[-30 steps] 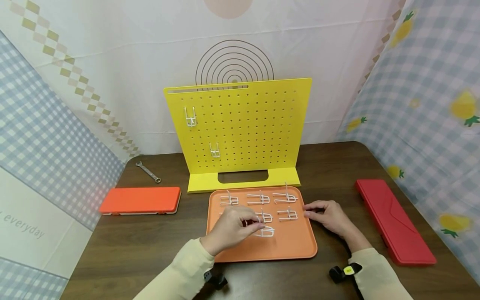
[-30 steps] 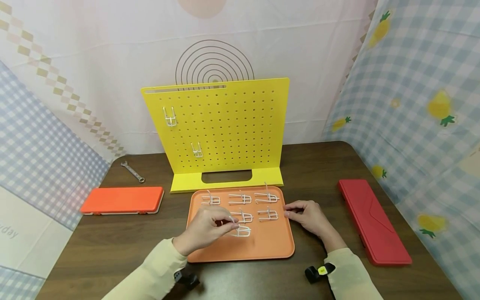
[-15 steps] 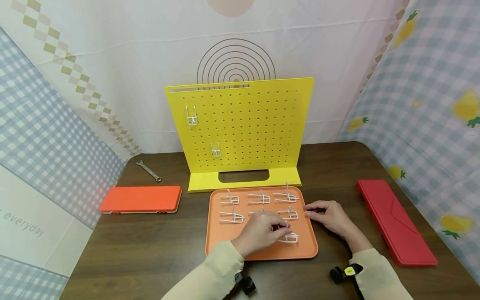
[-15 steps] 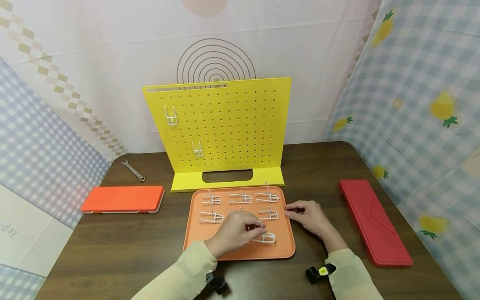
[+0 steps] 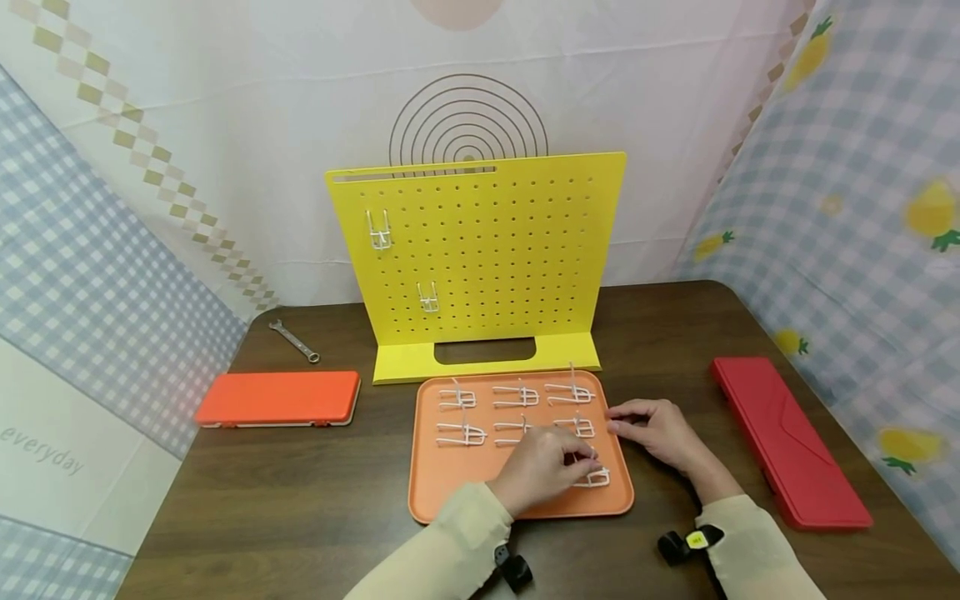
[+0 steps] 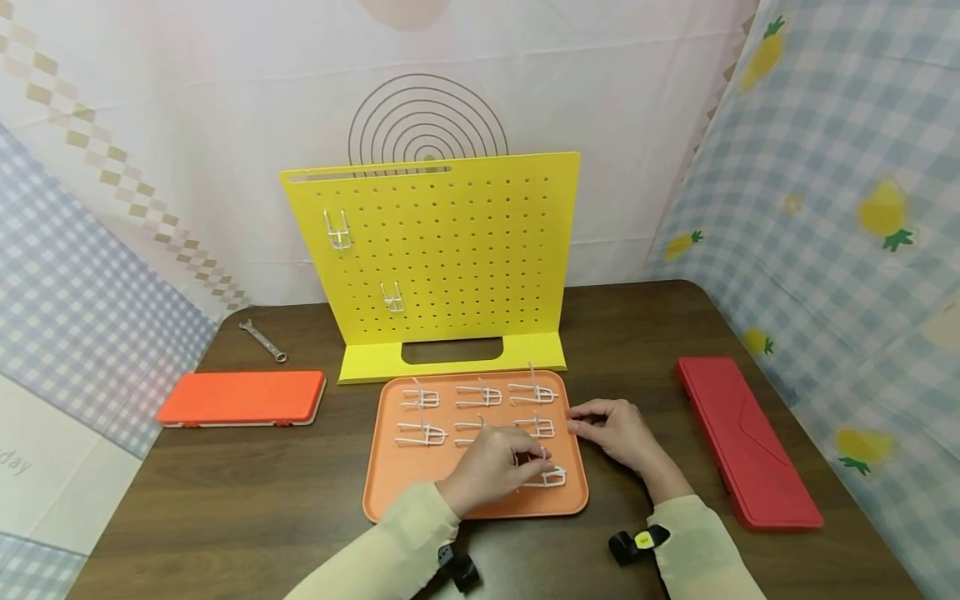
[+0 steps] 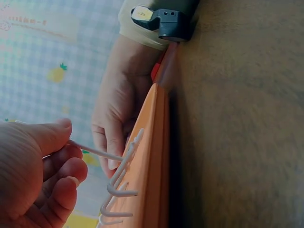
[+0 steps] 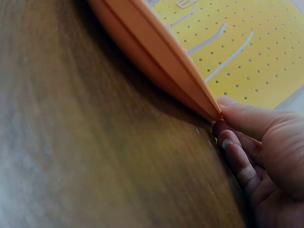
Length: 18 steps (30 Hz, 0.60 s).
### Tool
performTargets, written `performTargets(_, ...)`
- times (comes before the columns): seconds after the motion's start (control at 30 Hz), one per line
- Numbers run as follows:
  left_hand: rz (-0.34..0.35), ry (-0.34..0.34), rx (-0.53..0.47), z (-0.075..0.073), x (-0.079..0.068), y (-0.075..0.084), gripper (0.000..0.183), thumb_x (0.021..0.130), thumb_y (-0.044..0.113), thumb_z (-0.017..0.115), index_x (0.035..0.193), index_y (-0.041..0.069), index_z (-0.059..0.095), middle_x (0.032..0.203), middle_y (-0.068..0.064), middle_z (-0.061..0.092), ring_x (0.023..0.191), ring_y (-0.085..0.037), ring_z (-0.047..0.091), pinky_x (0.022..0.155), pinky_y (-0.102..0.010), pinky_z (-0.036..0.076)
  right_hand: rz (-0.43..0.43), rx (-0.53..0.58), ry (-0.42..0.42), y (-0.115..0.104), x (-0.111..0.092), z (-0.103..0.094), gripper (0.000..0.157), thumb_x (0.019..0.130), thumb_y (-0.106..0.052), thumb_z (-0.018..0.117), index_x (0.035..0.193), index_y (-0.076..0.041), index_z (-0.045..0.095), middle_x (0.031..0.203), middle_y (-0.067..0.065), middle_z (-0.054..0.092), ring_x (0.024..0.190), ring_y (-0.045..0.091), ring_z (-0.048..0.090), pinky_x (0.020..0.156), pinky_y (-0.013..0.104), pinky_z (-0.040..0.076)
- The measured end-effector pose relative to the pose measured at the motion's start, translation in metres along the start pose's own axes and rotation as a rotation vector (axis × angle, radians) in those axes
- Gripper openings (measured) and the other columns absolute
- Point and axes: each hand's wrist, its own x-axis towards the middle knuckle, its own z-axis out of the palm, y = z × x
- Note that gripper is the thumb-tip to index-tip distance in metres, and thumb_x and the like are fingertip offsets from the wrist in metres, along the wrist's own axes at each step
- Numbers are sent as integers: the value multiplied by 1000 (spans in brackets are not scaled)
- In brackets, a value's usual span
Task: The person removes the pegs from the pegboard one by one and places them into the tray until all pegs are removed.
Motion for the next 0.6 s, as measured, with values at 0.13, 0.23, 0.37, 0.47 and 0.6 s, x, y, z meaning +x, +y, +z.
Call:
performTargets(0.13,-8,-4,4,4,0,-1,5,85,20,74,86,16,78,82,10,71,74,11,57,63,-4,41,-4,-2,3,-1,0,0,26,82,-33,77,103,-17,76,98,-1,72,92,13,64,74,25,51)
performTargets(0.23,-26,-11,0,5,1,-1,4,85,19,74,87,17,77,82,11,71,74,12,56,63,-4,41,-7,-3,7,-1,0,0,26,81,-33,77,102,-17,76,98,-1,72,92,13,64,74,25,51)
performTargets(0.37,-43,-18,1,5,2,-1,6,86,20,74,88,16,77,84,11,71,75,11,56,64,-5,41,-6,-7,8,-1,0,0,27,81,-34,77,102,-17,76,98,-1,72,92,13,64,74,25,51)
performTargets(0.47,-43,-17,2,5,2,-1,8,86,20,74,89,15,78,85,10,71,76,11,57,64,-5,41,-2,-10,8,-1,0,0,27,81,-34,77,103,-17,76,98,-1,72,93,13,64,75,25,51)
performTargets(0.6,-35,-6,-1,6,3,-1,7,85,20,74,88,14,77,84,10,71,74,12,56,63,-4,41,2,-10,7,-1,0,0,28,81,-34,76,103,-17,76,98,-2,71,92,13,64,75,25,50)
